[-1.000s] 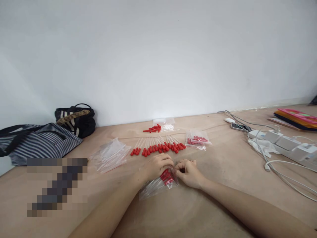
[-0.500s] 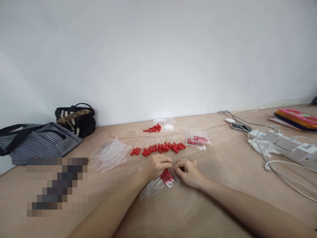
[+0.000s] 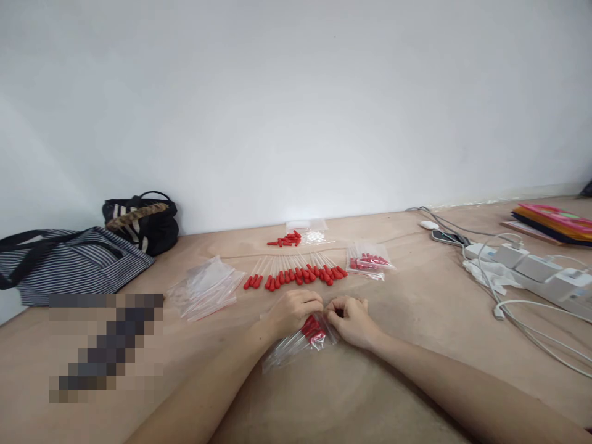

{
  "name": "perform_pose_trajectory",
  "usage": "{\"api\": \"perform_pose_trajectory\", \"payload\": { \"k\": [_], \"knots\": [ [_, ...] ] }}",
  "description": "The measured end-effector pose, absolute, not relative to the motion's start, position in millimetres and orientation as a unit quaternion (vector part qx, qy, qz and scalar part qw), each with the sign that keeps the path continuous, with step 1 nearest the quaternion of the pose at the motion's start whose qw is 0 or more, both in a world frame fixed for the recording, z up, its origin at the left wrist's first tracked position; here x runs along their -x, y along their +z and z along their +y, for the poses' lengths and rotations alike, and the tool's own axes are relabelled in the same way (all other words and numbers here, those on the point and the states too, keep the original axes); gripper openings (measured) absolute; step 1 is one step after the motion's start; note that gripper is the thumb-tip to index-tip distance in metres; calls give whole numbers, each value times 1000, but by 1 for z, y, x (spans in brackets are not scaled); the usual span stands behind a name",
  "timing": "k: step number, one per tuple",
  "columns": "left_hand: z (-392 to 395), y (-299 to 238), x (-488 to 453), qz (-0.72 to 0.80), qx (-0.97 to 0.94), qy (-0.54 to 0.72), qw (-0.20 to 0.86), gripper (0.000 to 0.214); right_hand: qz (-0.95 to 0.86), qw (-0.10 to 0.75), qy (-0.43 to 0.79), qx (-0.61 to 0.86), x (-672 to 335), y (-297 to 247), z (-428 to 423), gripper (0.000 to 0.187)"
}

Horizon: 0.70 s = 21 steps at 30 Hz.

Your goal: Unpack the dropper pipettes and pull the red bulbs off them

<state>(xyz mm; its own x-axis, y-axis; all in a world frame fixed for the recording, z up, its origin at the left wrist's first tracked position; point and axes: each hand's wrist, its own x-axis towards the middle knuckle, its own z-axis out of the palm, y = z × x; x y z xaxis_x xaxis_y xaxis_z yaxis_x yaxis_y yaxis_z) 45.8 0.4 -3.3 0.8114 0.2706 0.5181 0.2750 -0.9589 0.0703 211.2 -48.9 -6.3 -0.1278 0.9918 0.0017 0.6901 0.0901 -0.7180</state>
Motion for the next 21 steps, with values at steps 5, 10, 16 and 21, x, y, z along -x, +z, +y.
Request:
{"api": "perform_pose_trajectory", "payload": {
  "k": [5,10,16,21],
  "knots": [
    [0,-4,-45,-182,943,-276,-42,25,-694,271,330,580,-215,-4,-48,26],
    [0,-5,-46,-174,942,-277,-73,23,-707,270,327,566,-214,-4,-49,37],
    [0,-6,-46,-192,938,-269,-104,18,-698,269,352,562,-215,-7,-46,38],
    [-2,-4,-44,-210,933,-281,-85,19,-691,257,372,564,-217,-8,-44,29]
  ]
}}
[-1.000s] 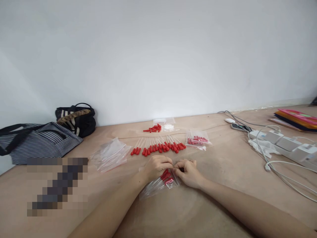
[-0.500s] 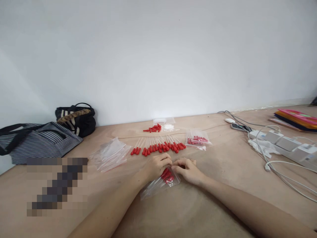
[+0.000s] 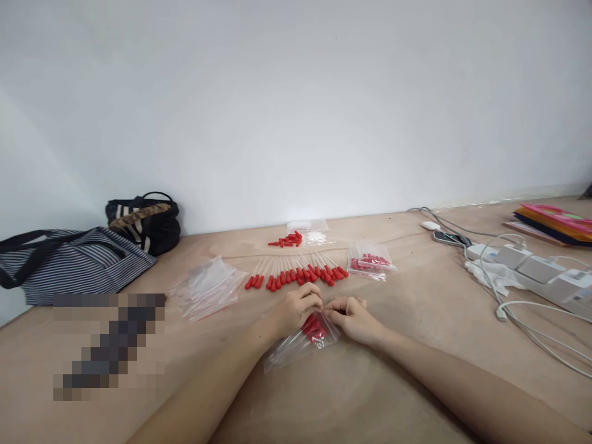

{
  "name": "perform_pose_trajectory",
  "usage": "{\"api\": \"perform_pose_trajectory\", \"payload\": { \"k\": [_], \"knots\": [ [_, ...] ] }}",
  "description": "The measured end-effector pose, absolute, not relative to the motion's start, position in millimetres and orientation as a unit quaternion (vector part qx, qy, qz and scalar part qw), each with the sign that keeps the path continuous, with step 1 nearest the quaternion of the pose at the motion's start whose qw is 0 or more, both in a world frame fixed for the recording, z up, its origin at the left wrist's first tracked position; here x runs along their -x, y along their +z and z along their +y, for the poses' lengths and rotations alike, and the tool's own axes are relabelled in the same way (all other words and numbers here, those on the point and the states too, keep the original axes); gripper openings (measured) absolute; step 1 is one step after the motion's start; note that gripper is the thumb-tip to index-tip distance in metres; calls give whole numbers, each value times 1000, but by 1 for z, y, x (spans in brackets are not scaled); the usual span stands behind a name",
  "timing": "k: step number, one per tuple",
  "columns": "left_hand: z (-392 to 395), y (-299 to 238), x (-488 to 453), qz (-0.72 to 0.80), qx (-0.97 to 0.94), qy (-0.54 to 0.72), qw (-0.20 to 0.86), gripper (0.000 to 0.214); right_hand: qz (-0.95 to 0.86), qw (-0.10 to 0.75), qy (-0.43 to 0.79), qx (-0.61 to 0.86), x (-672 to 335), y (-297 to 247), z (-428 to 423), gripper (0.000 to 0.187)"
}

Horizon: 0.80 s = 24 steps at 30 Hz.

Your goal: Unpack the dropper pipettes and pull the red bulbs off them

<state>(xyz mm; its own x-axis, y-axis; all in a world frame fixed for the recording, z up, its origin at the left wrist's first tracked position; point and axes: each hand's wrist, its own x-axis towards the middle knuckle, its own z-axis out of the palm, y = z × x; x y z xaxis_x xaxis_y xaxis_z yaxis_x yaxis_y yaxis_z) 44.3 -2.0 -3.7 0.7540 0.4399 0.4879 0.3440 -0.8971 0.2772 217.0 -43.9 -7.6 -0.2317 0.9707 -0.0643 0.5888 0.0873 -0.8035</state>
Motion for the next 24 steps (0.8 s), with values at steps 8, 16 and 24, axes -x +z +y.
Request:
{"api": "perform_pose_trajectory", "payload": {
  "k": [8,16,24],
  "knots": [
    [0,-2,-46,185,-942,258,111,20,-687,257,338,590,-211,-11,-44,25],
    [-1,-4,-49,183,-950,241,82,21,-669,253,311,626,-206,-8,-45,23],
    [0,12,-43,212,-942,236,109,23,-649,244,290,659,-208,-4,-43,24]
  ]
}}
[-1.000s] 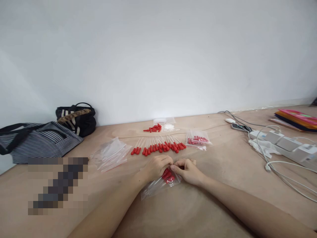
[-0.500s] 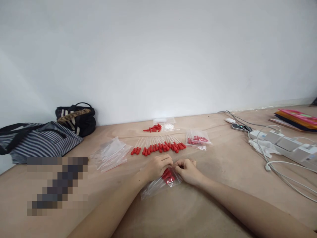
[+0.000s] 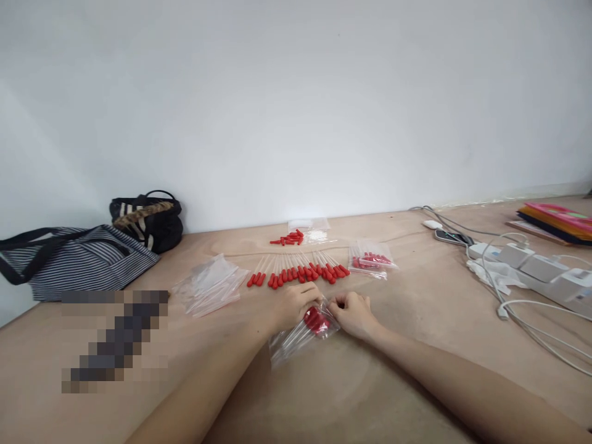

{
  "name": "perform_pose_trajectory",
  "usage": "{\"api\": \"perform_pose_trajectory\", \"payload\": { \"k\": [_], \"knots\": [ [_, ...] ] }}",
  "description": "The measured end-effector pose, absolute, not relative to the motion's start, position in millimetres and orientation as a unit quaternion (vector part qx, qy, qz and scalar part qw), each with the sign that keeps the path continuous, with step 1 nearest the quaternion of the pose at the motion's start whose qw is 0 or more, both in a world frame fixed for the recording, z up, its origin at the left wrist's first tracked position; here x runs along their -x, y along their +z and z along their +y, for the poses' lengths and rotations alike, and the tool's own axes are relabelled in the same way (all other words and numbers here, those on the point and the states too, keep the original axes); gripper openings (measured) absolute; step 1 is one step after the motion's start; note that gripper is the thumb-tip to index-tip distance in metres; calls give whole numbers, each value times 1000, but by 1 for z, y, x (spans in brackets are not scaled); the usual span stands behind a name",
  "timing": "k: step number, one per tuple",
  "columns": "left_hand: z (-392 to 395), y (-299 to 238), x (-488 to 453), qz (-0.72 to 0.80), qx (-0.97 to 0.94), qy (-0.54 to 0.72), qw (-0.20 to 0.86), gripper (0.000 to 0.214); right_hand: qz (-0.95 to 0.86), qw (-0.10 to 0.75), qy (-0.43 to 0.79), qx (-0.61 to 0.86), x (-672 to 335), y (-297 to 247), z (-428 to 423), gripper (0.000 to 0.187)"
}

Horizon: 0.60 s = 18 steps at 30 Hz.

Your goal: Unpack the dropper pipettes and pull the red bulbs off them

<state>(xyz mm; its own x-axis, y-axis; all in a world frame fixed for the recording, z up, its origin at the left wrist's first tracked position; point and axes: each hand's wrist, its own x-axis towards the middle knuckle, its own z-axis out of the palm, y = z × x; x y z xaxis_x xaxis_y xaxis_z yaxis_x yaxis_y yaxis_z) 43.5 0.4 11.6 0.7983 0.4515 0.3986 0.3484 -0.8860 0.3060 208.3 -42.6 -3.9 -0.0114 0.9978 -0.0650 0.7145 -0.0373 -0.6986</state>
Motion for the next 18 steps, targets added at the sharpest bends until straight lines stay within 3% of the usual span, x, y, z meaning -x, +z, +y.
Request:
{"api": "perform_pose_trajectory", "payload": {
  "k": [4,8,11,14,18],
  "knots": [
    [-14,14,-36,270,-921,250,124,17,-668,241,280,646,-214,-7,-41,27],
    [-48,4,-19,360,-893,227,147,64,-671,287,279,624,-224,-15,-38,15],
    [-66,-1,-6,401,-879,188,178,59,-676,325,280,599,-229,-19,-36,19],
    [-67,0,-2,407,-874,176,197,50,-719,302,271,565,-232,-17,-34,7],
    [-58,3,-2,407,-869,191,206,46,-766,259,271,522,-233,-10,-37,20]
  ]
}}
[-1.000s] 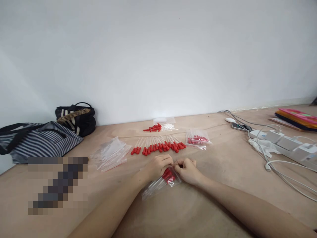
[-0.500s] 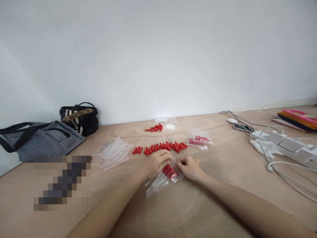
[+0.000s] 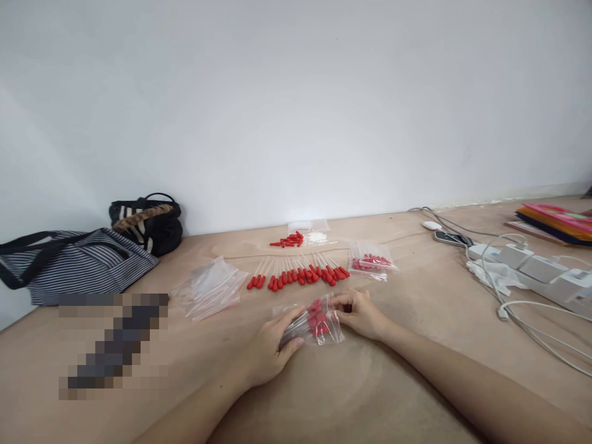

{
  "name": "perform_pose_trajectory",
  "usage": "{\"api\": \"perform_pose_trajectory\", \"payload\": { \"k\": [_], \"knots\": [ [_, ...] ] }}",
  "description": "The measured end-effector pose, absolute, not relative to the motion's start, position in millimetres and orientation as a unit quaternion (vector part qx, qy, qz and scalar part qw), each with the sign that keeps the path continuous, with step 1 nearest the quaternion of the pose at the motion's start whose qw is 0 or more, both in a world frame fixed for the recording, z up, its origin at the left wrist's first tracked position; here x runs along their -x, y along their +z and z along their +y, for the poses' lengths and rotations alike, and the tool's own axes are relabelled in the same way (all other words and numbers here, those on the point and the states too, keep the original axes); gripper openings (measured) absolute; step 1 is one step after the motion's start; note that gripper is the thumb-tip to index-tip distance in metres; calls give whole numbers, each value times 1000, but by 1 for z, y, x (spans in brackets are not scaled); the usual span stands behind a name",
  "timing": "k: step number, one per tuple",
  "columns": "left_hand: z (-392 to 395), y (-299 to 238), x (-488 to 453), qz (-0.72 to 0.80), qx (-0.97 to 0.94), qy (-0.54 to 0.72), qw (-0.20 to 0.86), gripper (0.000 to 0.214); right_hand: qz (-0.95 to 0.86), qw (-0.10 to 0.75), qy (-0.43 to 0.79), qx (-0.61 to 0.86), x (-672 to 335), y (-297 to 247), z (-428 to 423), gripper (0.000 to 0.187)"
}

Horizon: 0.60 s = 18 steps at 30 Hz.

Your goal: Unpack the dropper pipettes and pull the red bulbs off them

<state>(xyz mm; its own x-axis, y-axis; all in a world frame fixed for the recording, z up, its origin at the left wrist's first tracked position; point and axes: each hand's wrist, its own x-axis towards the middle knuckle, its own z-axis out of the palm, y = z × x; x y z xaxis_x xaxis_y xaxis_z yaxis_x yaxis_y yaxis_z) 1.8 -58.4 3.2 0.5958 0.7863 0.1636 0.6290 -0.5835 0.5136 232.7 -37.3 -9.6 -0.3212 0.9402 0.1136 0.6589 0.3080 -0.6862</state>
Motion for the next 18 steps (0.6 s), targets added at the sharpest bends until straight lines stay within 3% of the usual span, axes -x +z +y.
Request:
{"api": "perform_pose_trajectory", "payload": {
  "k": [11,18],
  "knots": [
    [-55,2,0,408,-862,200,225,41,-800,223,247,499,-232,-13,-32,47],
    [-56,8,-2,406,-862,197,230,39,-794,244,257,493,-230,-12,-32,51]
  ]
}}
